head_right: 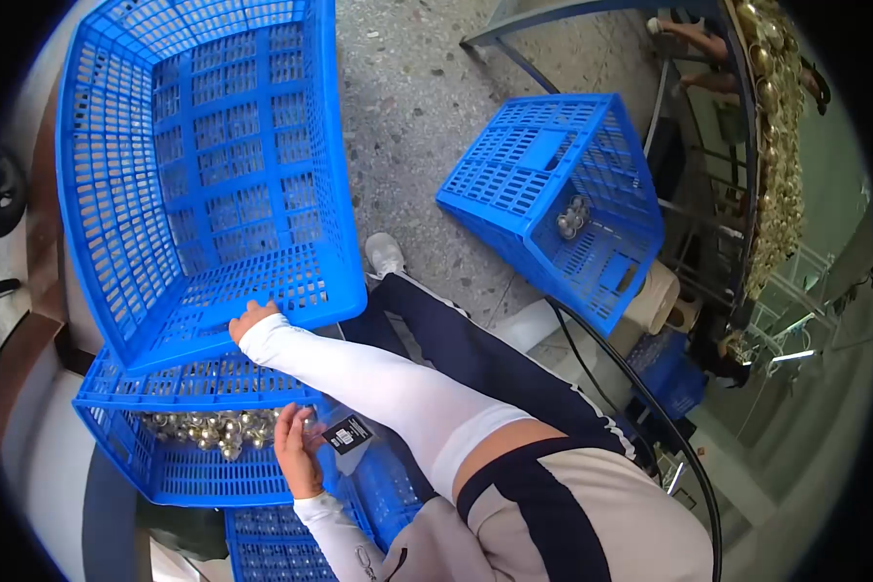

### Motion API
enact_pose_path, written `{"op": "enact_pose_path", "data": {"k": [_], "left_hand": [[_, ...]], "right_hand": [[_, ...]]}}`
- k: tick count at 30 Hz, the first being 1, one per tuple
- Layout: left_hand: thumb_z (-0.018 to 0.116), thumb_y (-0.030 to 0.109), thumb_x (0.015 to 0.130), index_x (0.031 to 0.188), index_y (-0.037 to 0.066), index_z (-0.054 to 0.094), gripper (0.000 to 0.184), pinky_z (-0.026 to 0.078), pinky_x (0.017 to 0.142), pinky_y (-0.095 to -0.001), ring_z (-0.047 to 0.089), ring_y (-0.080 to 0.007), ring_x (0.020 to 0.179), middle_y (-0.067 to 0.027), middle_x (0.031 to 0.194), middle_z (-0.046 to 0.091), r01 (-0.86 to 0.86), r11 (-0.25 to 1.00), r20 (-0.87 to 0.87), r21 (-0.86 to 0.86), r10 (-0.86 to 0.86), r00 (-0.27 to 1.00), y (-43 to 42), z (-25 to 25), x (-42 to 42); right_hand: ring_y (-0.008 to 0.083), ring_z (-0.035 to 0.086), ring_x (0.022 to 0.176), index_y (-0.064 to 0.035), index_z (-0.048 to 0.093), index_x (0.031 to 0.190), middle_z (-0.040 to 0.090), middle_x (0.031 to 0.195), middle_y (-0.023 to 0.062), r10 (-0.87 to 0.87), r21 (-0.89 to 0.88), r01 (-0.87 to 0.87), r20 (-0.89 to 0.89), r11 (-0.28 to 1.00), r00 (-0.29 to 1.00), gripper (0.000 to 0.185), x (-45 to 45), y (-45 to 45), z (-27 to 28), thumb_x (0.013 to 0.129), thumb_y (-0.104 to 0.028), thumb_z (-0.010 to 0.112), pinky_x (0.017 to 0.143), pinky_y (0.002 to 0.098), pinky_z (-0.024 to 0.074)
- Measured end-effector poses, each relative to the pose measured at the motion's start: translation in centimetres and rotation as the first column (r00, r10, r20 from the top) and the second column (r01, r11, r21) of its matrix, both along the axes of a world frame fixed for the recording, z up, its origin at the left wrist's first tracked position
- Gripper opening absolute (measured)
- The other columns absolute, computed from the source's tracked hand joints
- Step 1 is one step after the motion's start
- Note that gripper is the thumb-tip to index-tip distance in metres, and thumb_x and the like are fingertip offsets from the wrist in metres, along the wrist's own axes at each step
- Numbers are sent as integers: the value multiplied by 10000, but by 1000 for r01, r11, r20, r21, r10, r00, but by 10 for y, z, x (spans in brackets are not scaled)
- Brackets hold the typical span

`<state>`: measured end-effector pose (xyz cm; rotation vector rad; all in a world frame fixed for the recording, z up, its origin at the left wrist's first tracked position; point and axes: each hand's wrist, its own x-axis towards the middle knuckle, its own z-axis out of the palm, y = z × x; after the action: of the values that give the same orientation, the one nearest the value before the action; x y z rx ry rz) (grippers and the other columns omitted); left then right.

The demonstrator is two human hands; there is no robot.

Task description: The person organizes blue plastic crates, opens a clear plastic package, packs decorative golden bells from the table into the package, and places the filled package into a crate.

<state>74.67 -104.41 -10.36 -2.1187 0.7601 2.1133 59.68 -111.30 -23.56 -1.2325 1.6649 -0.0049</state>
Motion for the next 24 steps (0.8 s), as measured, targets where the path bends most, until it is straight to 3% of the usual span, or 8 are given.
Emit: {"op": "enact_pose_path", "data": {"k": [3,6,8,12,13,16,20,24], "left_hand": [[474,96,891,1356,41,338,487,457,643,-235,564,-148,849,-121,1246,477,238,907,82,-347,-223,971,-4,40,-12],[479,31,854,1417,41,228,617,419,785,-230,450,-191,1140,-130,1408,333,576,639,375,-510,-438,817,-38,97,-17],[491,24,839,1430,36,184,667,403,791,-235,369,-214,1248,-149,1465,241,680,318,451,-661,-555,699,-63,119,-21],[541,-11,766,1410,29,217,723,282,1045,-361,251,-330,1339,-196,1482,157,824,-69,565,-562,-760,322,-93,153,-66],[557,-10,742,1398,34,243,729,162,1100,-398,214,-351,1351,-197,1480,154,823,-2,494,-568,-801,339,-88,159,-84],[566,-1,742,1388,37,273,711,176,1095,-397,193,-344,1360,-188,1484,142,809,6,430,-587,-845,319,-85,135,-48],[578,5,735,1357,33,328,671,200,1085,-385,249,-333,1324,-185,1425,232,770,-123,523,-627,-799,298,-92,139,-17],[571,35,769,1190,10,459,437,347,973,-363,438,-305,1136,-180,1165,437,825,-212,631,-524,-747,209,-112,153,-35]], "right_hand": [[290,565,988,-96,627,979,666,908,110,-42,-8,42,14,999,999,218,-37,3,50,784,-160,555,774,442,465],[291,607,919,-95,662,906,673,904,109,-52,-85,50,-15,995,999,178,-81,16,99,769,-157,565,747,435,482],[295,633,865,-93,679,858,676,906,112,-20,-90,18,-26,996,999,160,-109,26,129,765,-157,566,725,433,492],[307,642,909,-82,692,932,675,962,118,31,-72,-31,-2,997,1000,209,-157,56,194,783,-134,554,710,435,516],[302,636,945,-86,686,977,669,998,116,55,-47,-52,65,998,996,233,-168,65,201,791,-118,549,721,425,524],[283,638,947,-92,683,991,670,1010,97,4,-33,-6,-43,999,999,238,-119,88,213,800,-117,543,729,412,526],[261,624,985,-97,634,1118,641,1110,32,-15,-106,4,-97,994,995,314,-87,97,231,839,-168,510,733,413,521],[257,638,945,-107,640,1106,653,1082,29,-138,-184,127,-46,975,989,315,-97,117,256,819,-160,521,707,430,519]]}}
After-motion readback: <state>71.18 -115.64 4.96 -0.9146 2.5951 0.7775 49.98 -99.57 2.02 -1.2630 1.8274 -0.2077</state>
